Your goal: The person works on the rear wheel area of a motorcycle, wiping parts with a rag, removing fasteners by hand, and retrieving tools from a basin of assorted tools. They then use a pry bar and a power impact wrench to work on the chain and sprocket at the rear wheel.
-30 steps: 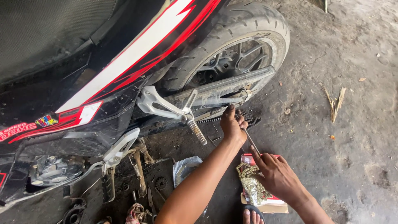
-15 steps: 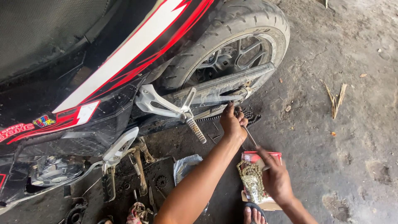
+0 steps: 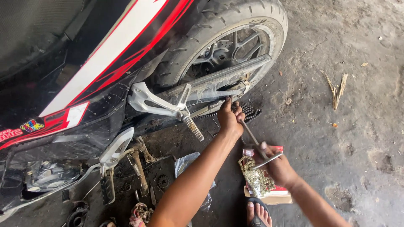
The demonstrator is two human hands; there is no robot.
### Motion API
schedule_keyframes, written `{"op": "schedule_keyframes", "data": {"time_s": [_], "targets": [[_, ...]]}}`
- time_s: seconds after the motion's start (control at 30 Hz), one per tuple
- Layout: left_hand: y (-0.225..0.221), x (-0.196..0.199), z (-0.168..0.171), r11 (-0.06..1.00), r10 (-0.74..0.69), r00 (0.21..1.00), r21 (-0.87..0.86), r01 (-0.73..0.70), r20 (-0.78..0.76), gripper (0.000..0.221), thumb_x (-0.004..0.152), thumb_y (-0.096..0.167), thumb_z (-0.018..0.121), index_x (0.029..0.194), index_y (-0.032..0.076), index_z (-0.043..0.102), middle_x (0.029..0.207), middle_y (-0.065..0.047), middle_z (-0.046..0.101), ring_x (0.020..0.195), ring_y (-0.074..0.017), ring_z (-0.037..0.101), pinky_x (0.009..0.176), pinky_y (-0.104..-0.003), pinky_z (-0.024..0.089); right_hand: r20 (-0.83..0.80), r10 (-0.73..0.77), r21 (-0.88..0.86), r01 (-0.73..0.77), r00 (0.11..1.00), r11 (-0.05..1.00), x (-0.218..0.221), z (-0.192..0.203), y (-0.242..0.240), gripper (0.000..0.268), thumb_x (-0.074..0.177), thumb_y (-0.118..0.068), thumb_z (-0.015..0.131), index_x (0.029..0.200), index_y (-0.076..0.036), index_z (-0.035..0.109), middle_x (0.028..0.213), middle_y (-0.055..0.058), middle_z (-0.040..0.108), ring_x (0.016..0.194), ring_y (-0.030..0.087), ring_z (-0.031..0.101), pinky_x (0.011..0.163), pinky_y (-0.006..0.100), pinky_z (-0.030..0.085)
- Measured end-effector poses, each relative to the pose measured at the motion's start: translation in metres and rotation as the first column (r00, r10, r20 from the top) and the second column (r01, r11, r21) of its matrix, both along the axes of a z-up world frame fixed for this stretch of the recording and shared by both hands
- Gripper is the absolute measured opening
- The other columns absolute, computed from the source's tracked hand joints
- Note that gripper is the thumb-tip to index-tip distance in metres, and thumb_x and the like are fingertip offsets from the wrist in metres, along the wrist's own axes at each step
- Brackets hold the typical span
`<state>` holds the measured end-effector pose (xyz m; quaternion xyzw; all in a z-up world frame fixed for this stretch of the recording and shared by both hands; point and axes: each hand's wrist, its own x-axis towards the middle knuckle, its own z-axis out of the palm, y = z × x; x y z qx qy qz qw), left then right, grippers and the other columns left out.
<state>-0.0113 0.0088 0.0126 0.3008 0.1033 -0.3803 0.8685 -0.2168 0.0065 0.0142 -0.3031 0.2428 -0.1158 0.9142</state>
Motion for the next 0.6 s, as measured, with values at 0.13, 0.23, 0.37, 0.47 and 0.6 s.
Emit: {"op": "schedule_keyframes", "data": {"time_s": [0.13,0.23,0.37,0.47,0.6], "targets": [[-0.005,0.001,0.000,0.996,0.025,0.999,0.084,-0.029,0.048,0.020,0.109,0.032,0.049,0.107,0.015,0.061,0.080,0.003,0.050,0.046,-0.0044,0.035,0.039,-0.016,0.023,-0.047,0.222,-0.201,-0.227,0.974,0.953,0.003,0.021,-0.004,0.045,0.098,-0.043,0.057,0.109,-0.001,0.063,0.090,0.013,0.057,0.082,0.028,0.054,0.064,0.041,0.044],[-0.004,-0.005,0.015,0.994,0.042,0.996,0.097,-0.050,0.082,0.021,0.110,0.031,0.049,0.107,0.013,0.060,0.079,0.003,0.048,0.046,-0.0044,0.034,0.038,-0.016,0.022,0.130,0.195,0.112,-0.210,0.972,0.971,0.002,-0.030,0.002,0.059,0.097,-0.050,0.051,0.133,-0.004,0.063,0.087,0.014,0.054,0.097,0.036,0.064,0.079,0.046,0.058],[0.006,-0.011,0.025,0.994,0.039,0.997,0.102,-0.045,0.060,0.023,0.108,0.034,0.053,0.106,0.014,0.062,0.081,0.003,0.052,0.046,-0.0039,0.036,0.040,-0.015,0.023,-0.552,-0.126,-0.667,-0.346,0.824,0.660,0.005,0.007,-0.012,0.037,0.093,-0.041,0.073,0.104,-0.007,0.084,0.051,0.016,0.065,0.053,0.022,0.062,0.043,0.028,0.049],[-0.003,-0.009,0.012,0.995,0.061,0.997,0.081,-0.064,0.039,0.015,0.104,0.027,0.063,0.096,0.014,0.060,0.081,0.002,0.054,0.047,-0.0044,0.042,0.040,-0.016,0.027,-0.322,-0.423,-0.855,-0.452,0.847,-0.255,-0.012,0.014,-0.028,0.030,0.082,-0.047,0.077,0.108,-0.031,0.078,0.051,0.004,0.063,0.052,0.024,0.069,0.047,0.036,0.055],[-0.007,-0.007,-0.002,0.990,0.110,0.994,0.089,-0.112,0.024,0.014,0.104,0.024,0.062,0.094,0.014,0.057,0.078,0.002,0.051,0.047,-0.0055,0.041,0.039,-0.015,0.025,-0.132,-0.254,-0.924,-0.026,0.958,0.383,-0.017,-0.006,-0.029,0.020,0.090,-0.022,0.074,0.103,-0.010,0.082,0.045,0.013,0.071,0.039,0.021,0.073,0.041,0.031,0.059]]}}
